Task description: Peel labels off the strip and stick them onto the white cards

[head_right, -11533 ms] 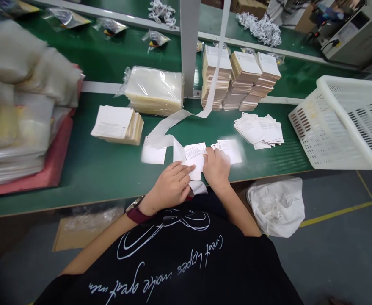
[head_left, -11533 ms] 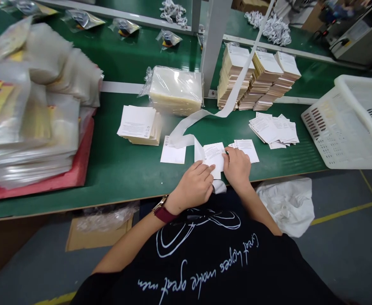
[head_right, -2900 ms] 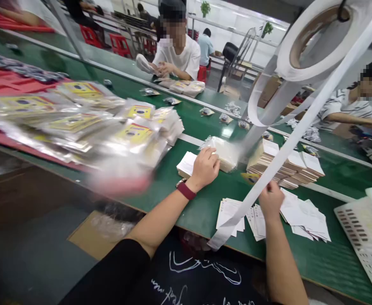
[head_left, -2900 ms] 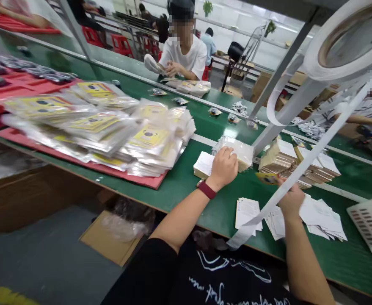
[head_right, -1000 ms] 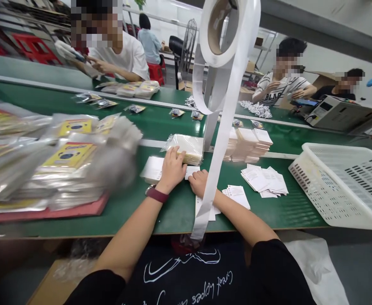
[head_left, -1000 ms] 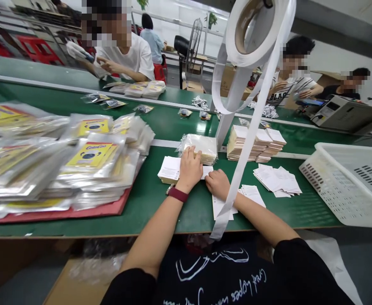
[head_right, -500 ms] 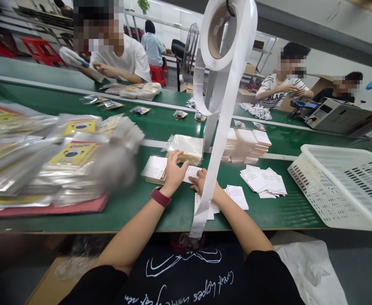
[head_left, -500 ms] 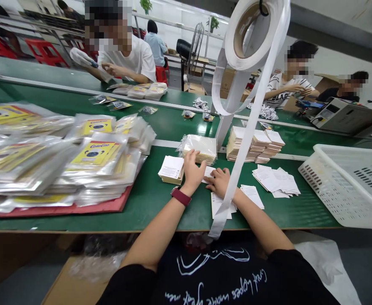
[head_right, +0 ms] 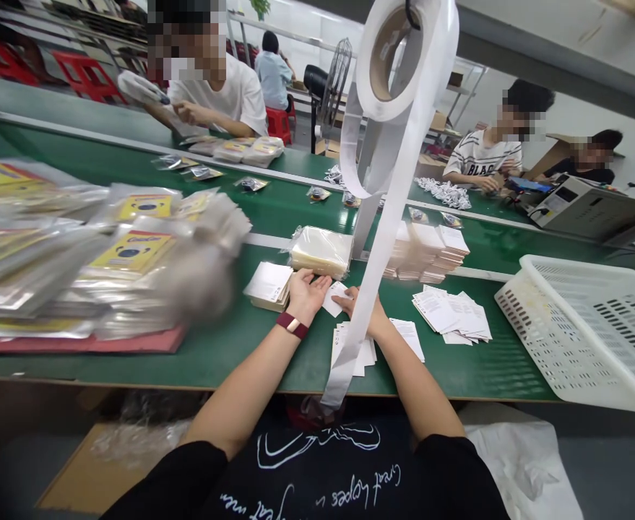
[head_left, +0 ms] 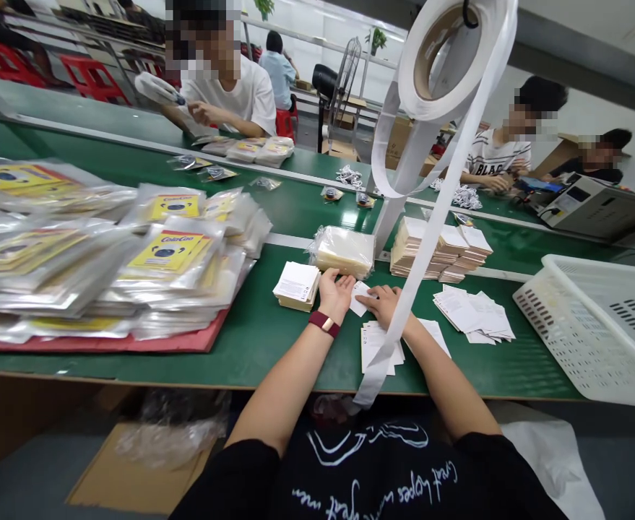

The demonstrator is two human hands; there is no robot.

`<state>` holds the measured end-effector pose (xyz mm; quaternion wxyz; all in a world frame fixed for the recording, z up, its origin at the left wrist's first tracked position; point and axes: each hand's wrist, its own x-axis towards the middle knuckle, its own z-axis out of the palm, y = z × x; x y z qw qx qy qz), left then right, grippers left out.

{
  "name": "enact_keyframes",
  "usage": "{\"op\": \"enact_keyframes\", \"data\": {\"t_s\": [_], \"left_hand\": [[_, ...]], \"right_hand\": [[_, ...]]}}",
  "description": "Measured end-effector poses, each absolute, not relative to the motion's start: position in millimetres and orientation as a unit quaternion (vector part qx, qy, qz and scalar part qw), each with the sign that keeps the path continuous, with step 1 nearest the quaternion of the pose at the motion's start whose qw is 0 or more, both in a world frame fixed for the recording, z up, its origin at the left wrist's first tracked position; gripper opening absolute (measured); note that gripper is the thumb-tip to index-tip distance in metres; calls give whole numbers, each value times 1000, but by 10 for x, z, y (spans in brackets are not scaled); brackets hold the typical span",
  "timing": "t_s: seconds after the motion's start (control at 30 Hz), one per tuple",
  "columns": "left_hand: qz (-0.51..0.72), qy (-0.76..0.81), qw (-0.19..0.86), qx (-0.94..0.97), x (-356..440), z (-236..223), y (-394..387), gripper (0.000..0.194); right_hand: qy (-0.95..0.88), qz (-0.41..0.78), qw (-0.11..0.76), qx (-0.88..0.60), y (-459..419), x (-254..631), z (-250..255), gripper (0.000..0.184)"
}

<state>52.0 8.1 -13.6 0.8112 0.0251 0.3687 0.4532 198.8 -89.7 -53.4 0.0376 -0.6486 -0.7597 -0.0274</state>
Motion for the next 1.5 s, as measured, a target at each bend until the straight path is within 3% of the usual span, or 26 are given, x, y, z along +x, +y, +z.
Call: {"op": "enact_keyframes", "data": {"t_s": [0.3,0.57,0.9,1.03,1.27,1.5], "left_hand": [[461,294,837,-11,467,-97,6,13],[463,257,848,7,435,-53,-20,7],[446,187,873,71,389,5,6,7],[445,229,855,137,338,15,99,15],[428,327,818,202,408,-39,74,10],[513,439,689,263,548,-55,-16,16]], "right_hand": [[-661,-18,77,-746,-659,1783,-458,41],[-712,40,43,-700,-705,1992,-328,39],[-675,18,81,-733,-665,1928,-477,44],[-696,56,72,-713,-655,2000,-508,53],[-693,33,116,-710,-628,2096,-689,49],[-690,47,142,-709,-595,2102,-737,47]]}}
